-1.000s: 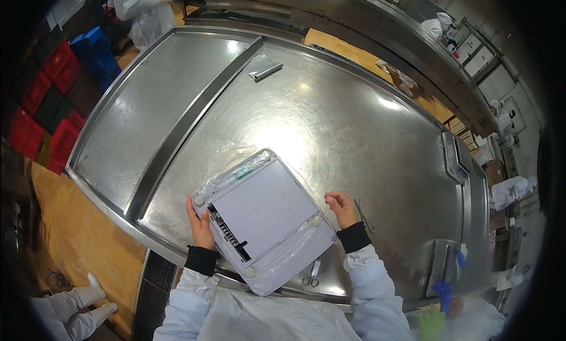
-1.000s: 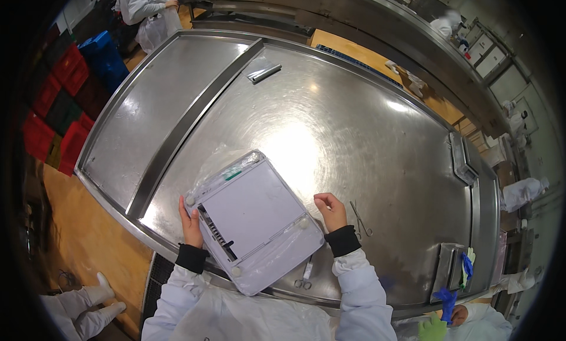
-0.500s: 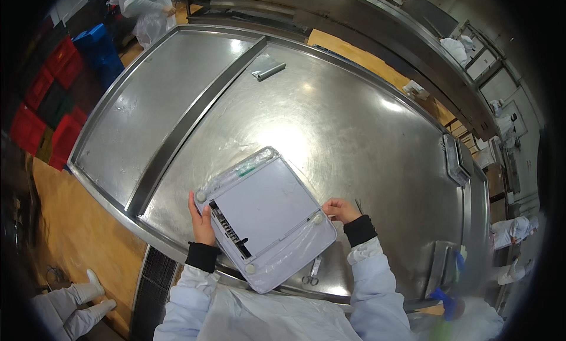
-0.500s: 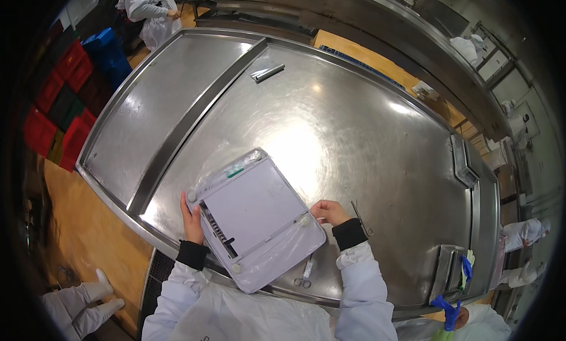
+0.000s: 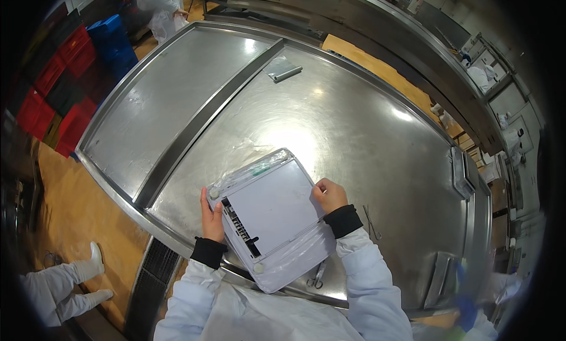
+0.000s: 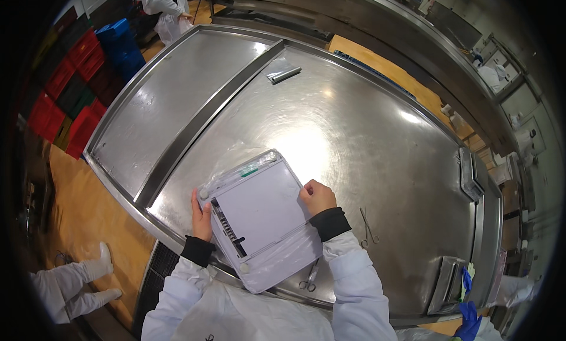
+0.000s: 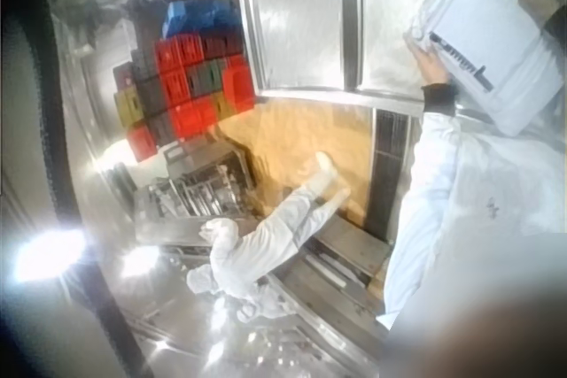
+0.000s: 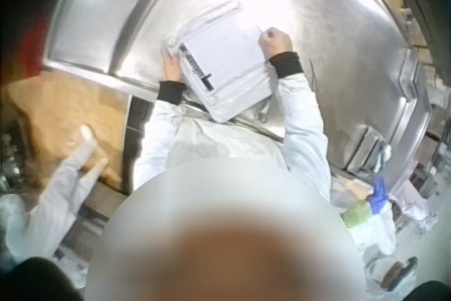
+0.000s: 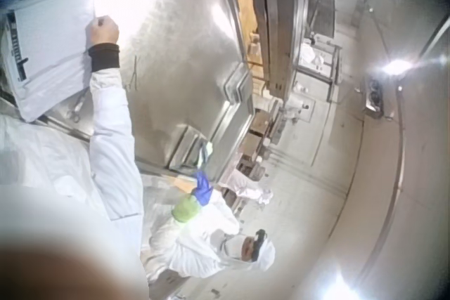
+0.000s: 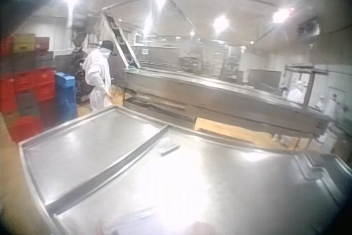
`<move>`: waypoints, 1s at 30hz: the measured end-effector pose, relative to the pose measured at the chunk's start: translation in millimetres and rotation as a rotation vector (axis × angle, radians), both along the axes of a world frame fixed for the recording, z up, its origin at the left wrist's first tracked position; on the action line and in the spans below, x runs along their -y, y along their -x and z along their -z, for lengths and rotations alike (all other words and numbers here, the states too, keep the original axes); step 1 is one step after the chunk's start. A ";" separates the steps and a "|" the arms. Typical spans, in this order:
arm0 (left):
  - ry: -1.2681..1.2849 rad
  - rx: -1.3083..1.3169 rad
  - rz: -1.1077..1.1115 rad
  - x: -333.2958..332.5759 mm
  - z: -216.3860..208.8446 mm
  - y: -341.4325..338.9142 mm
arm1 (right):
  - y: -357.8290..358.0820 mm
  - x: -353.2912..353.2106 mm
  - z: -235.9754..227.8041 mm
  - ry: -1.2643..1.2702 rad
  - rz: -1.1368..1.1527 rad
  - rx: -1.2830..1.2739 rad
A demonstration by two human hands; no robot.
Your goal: The person opens a plastic case on a stainless steel table, removes a digital scale, and then reassembles the case by placing internal components back inside. The person closes the case and places the scale on the table.
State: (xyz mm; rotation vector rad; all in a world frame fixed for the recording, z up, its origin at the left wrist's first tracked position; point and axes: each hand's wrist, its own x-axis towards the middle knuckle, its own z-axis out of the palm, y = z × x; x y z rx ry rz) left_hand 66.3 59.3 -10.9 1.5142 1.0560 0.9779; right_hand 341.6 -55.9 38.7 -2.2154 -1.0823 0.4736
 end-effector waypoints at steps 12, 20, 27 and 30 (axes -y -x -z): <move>0.008 -0.005 0.015 -1.4 -3.0 2.1 | -6.6 -30.5 5.8 -0.075 -0.109 0.013; -0.036 -0.038 0.000 -3.4 0.6 7.6 | -15.8 -29.1 5.1 -0.116 -0.134 0.212; -0.025 -0.034 -0.019 -0.6 -0.6 4.6 | -50.9 -27.0 10.8 0.005 -0.168 0.340; -0.078 -0.082 -0.045 -2.0 1.3 7.4 | -47.7 -35.6 12.1 -0.014 -0.183 0.381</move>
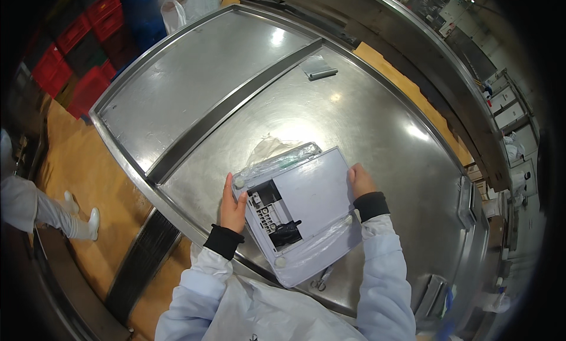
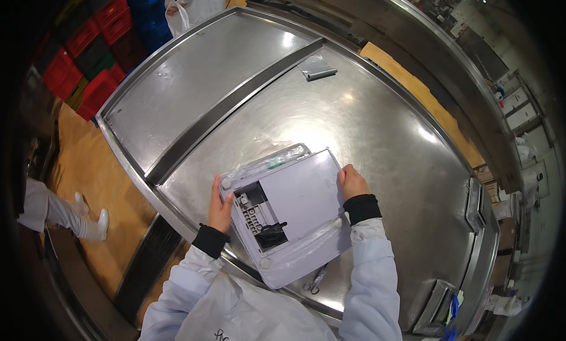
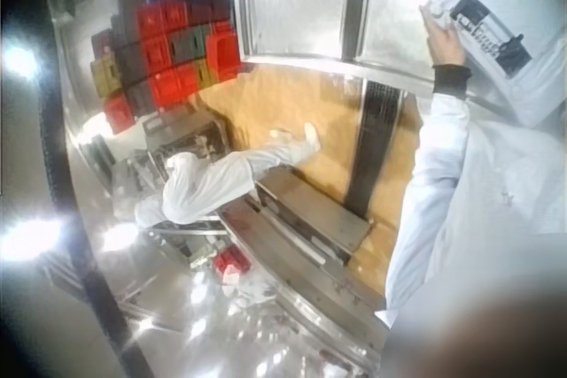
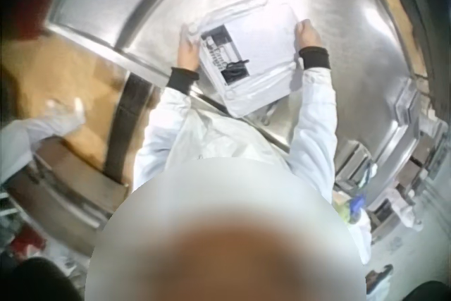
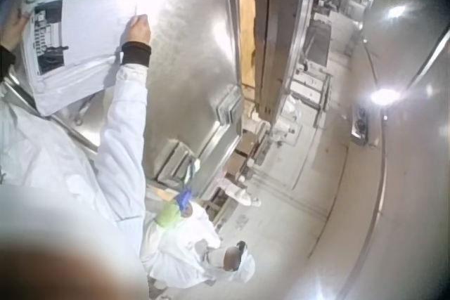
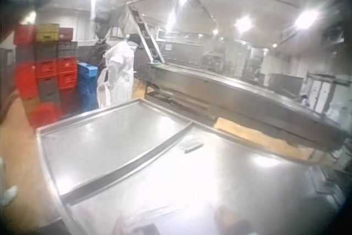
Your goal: The person opens a plastic case on a stainless steel table, removes a digital scale, and then reassembles the case by placing internal components back inside. The person closes the case and places the scale on the table.
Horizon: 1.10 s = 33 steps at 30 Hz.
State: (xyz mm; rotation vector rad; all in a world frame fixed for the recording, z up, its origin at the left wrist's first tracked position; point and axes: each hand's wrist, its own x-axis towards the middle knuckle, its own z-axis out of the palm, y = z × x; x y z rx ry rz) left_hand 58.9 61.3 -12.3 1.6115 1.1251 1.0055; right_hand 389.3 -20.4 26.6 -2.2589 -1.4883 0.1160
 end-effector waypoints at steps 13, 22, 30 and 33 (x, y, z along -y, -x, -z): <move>0.077 0.060 0.113 -7.4 -3.3 -0.6 | -140.5 132.3 -0.6 -0.084 0.577 0.114; 0.289 0.161 0.047 -7.8 -6.3 -1.4 | -112.1 224.2 78.5 0.096 1.012 -0.049; 0.250 -0.127 0.098 -0.2 -39.3 -21.3 | -96.3 177.4 52.4 0.065 0.698 0.156; 0.200 -0.215 0.077 1.8 -37.2 -22.4 | -80.8 136.2 36.1 -0.132 0.464 0.024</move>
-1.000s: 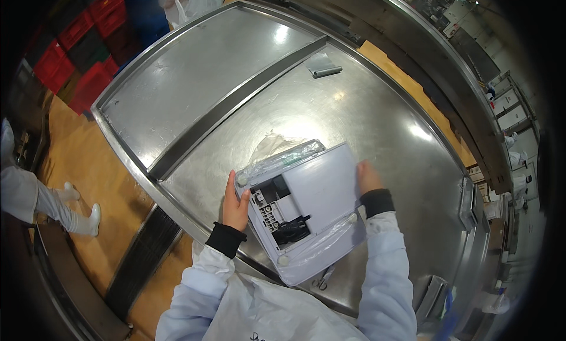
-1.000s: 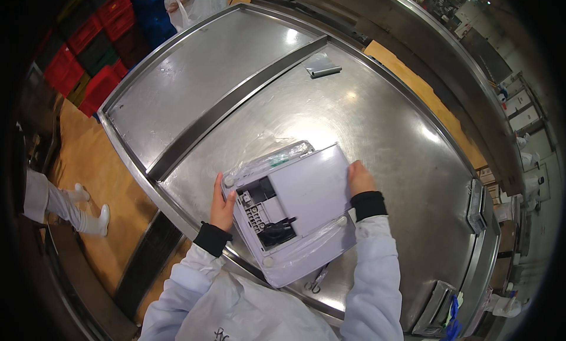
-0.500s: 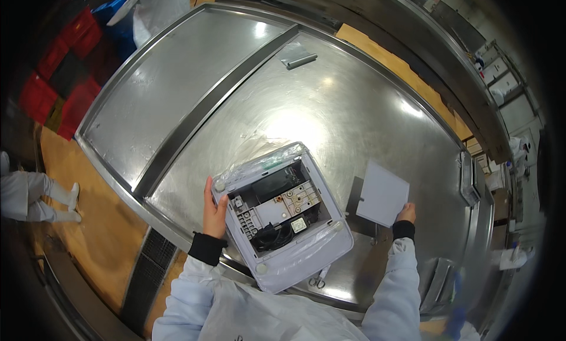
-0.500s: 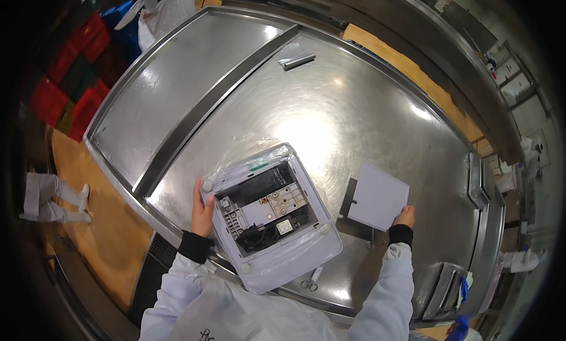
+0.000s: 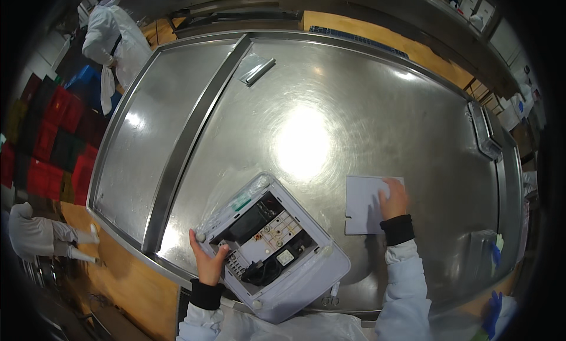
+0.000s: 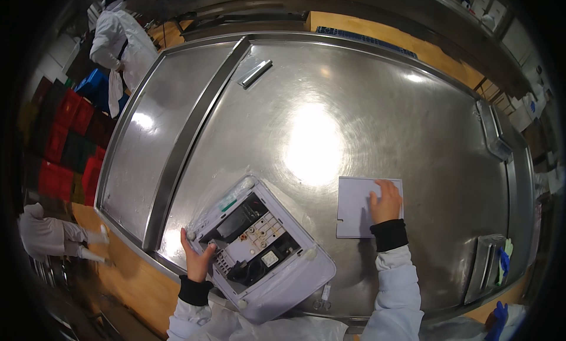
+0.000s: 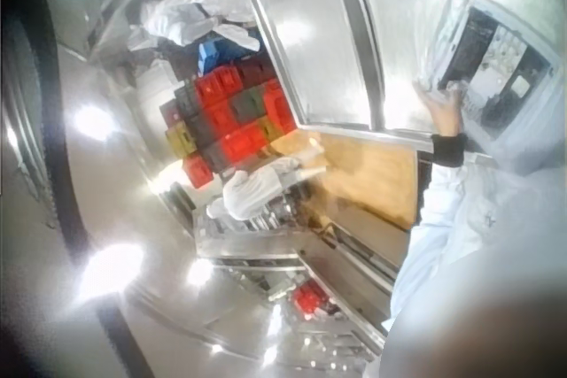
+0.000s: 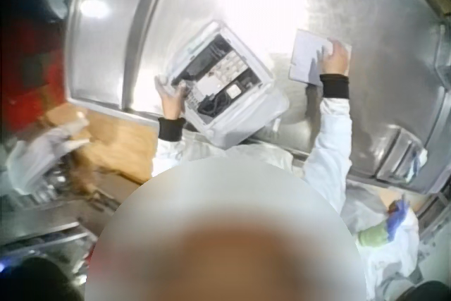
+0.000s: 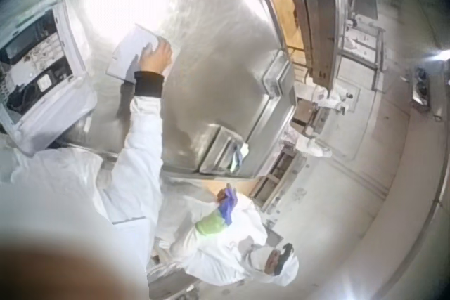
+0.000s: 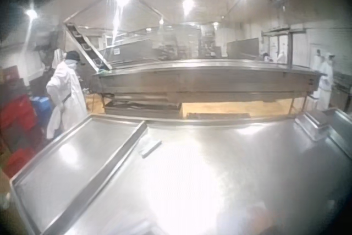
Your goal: The person opens a plastic case on a stainless steel table, removes a digital scale, and then reassembles the case by placing internal components back inside. The person closes the case and places the scale on the table.
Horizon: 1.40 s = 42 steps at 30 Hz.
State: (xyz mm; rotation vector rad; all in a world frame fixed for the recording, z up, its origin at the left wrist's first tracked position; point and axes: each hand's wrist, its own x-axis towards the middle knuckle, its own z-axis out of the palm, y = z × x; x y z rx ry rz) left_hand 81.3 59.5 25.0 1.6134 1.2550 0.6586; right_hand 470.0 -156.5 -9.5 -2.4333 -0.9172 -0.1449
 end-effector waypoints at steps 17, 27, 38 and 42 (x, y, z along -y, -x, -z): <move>-0.539 -0.580 0.283 -2.8 -30.9 -35.6 | 47.8 -91.4 -25.7 -0.217 -0.513 -0.329; -0.529 -0.626 0.292 -5.8 -28.4 -33.2 | 74.8 -149.6 -67.0 -0.011 -0.956 -0.278; -0.519 -0.590 0.289 -5.6 -25.7 -31.1 | 84.0 -155.3 -59.0 0.120 -0.999 -0.402; -0.522 -0.565 0.291 -6.1 -23.1 -30.0 | 77.3 -162.6 -62.0 0.124 -0.992 -0.360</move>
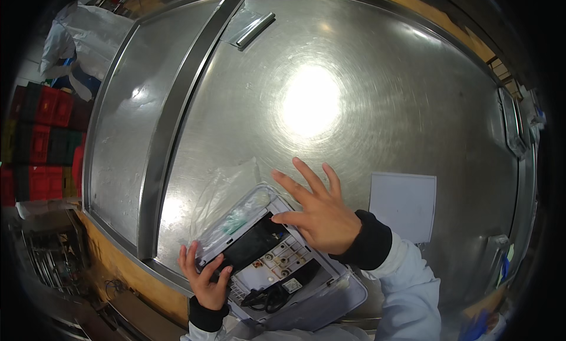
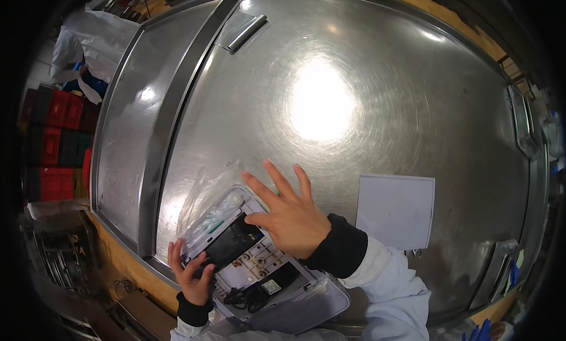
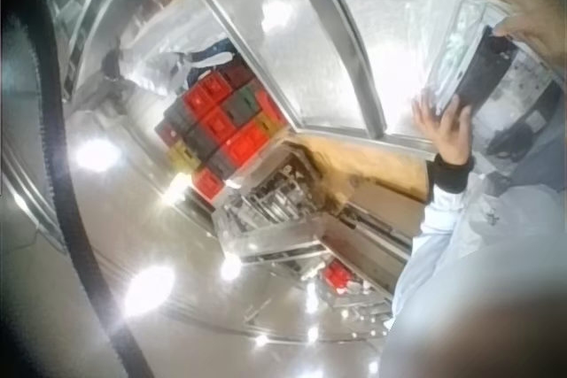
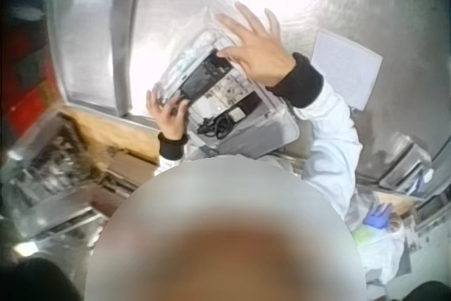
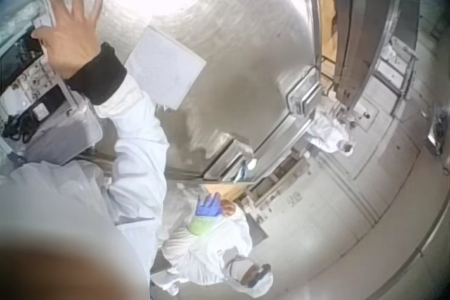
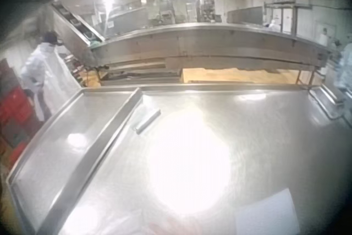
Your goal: The person opens a plastic case on a stainless steel table, removes a digital scale, and then reassembles the case by placing internal components back inside. The person closes the case and places the scale on the table.
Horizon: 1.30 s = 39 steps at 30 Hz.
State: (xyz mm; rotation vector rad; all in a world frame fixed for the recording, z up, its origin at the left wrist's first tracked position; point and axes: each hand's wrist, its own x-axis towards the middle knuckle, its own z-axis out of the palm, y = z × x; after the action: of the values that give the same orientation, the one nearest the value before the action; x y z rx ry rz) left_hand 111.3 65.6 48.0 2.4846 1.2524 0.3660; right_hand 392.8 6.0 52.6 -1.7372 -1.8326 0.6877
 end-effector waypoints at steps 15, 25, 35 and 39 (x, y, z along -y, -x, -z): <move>-0.010 0.011 0.009 -0.7 -0.5 -1.0 | 16.3 -25.5 1.7 -0.039 -0.151 0.321; -0.018 -0.001 0.009 -1.1 -0.1 -1.2 | 7.1 -24.2 -4.9 -0.083 -0.150 0.254; -0.009 -0.037 -0.055 2.2 -7.8 -4.2 | 24.6 -9.6 -13.4 -0.063 0.019 0.172; 0.067 -0.341 -0.073 13.0 -18.7 -14.0 | 48.6 -1.4 -6.5 -0.058 0.090 0.244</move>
State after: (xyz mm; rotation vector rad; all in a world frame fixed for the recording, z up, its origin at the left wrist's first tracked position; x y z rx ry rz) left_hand 125.3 52.6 66.8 2.5198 1.4590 -0.0886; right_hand 344.2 7.5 59.1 -1.9215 -1.8979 0.3970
